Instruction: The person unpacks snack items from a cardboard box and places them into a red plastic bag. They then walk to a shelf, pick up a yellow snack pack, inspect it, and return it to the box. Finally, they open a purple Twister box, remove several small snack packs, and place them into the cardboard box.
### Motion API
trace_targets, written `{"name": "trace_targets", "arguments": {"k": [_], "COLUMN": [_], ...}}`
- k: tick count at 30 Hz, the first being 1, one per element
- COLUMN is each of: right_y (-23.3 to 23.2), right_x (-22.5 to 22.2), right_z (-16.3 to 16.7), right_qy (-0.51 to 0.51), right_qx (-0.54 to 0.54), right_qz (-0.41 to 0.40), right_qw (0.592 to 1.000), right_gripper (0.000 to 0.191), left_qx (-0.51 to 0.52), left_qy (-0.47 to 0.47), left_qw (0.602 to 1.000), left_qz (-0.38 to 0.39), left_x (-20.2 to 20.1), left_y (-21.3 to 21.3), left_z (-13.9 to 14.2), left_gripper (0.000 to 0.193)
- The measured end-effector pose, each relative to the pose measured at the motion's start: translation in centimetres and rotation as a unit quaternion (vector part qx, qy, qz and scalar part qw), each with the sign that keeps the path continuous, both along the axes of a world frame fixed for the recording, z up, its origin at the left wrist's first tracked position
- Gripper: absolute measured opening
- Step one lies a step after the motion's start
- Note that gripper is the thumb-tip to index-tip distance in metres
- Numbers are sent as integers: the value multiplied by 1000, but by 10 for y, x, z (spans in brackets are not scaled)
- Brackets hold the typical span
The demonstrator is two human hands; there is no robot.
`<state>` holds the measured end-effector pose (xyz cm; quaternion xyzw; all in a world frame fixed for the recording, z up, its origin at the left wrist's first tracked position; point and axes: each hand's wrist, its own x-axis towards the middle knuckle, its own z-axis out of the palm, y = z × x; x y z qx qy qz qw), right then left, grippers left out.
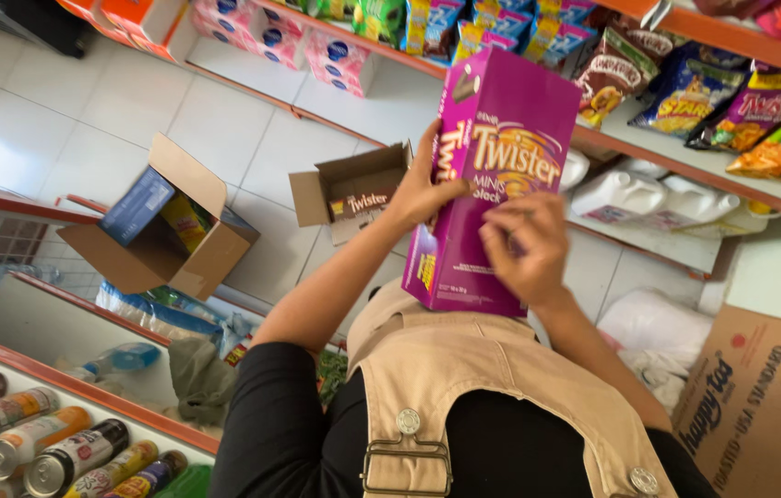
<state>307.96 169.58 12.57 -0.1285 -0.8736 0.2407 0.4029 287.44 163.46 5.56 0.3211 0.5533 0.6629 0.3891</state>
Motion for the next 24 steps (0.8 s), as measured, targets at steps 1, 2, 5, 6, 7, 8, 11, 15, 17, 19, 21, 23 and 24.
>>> {"name": "trace_targets", "arguments": {"k": [1,2,5,6,7,8,11,15,17,19,21,23,24], "right_y": [-12,-21,-38,-41,-44,-47,-58,-74,-82,-90,-96,-98,-98], "right_x": [-6,-11,-17,-18,-18,-19,-20,-28,-30,-31,-31,-33,-34], "right_z": [9,17,33,35,36,36,30,20,16,15,13,11,9], "right_qy": [-23,-26,-41,-48,-56,-55,-59,-82,-101,-119,-150,-169,-173], "right_qx": [10,14,17,12,8,5,-12,-47,-63,-85,-140,-181,-197], "right_qz": [37,40,54,60,65,68,67,49,39,31,31,42,52], "right_qw": [999,999,998,997,996,996,996,994,992,989,978,968,963], "right_gripper": [18,20,23,22,21,20,17,13,11,11,11,14,16], "left_qx": [-3,-6,-21,-29,-31,-32,-56,-71,-78,-95,-122,-85,-69], "left_qy": [11,25,29,24,34,46,44,24,18,20,26,7,-5], "left_qw": [1000,1000,999,999,998,997,995,995,995,993,990,994,995], "left_qz": [1,5,19,24,35,47,65,65,64,65,68,70,68], "left_x": [-1,-1,-2,-1,0,-1,0,-5,-4,-4,-2,-1,2], "left_y": [0,-1,-8,-11,-13,-14,-23,-39,-46,-54,-60,-61,-63], "left_z": [-2,-3,-6,-7,-8,-8,-12,-20,-25,-30,-36,-41,-45], "left_gripper": [115,114,114,114,114,114,116,119,119,119,121,121,121]}}
